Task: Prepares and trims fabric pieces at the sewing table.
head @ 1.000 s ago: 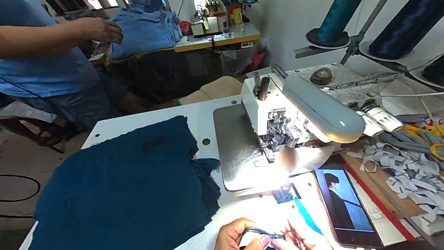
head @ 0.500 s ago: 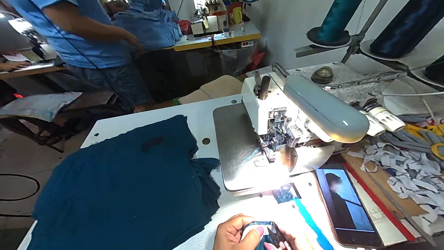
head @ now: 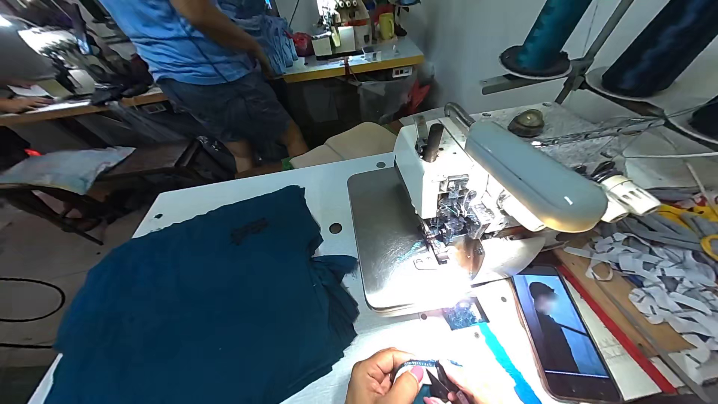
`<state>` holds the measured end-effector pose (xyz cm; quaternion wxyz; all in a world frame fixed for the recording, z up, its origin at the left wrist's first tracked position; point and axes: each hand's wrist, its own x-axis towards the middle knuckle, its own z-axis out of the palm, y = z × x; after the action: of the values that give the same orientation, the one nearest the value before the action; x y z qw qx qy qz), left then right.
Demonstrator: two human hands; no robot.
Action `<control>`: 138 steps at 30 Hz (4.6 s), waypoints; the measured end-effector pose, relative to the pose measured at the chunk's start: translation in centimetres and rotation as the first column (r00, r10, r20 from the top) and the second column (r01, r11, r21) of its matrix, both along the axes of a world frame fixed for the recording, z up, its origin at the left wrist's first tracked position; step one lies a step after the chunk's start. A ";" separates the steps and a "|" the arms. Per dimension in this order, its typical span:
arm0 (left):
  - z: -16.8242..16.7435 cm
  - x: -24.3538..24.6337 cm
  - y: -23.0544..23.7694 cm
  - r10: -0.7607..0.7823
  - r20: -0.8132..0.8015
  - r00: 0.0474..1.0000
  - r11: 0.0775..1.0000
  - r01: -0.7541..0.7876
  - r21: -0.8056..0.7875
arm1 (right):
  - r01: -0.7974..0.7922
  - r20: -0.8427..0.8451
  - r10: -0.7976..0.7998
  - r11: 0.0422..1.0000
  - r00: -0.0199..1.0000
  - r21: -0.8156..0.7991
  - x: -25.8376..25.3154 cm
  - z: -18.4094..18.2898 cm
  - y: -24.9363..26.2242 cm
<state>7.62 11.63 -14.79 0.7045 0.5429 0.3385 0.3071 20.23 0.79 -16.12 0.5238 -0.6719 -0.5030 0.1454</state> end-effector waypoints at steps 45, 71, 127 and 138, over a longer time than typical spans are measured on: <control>0.0 -0.2 -0.1 -0.068 -0.018 0.998 0.992 0.070 0.104 | 0.006 -0.049 -0.006 1.000 0.999 0.016 0.1 0.0 0.0; 0.1 -0.2 -0.1 -0.057 -0.022 0.998 0.994 0.059 0.092 | -0.013 -0.076 0.014 1.000 0.997 0.013 0.3 -0.2 -0.3; 1.0 -0.1 0.1 -0.035 -0.052 0.998 0.997 0.031 -0.066 | -0.027 0.022 0.027 0.999 0.999 0.031 0.3 -0.4 -0.8; 0.9 -0.2 0.1 -0.050 -0.054 0.997 0.998 0.048 -0.036 | -0.019 0.049 0.017 0.999 0.999 0.035 0.2 -0.5 -0.7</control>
<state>7.38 11.69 -13.94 0.7117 0.5468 0.3496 0.2689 20.43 0.13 -16.65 0.5221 -0.6612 -0.5241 0.1249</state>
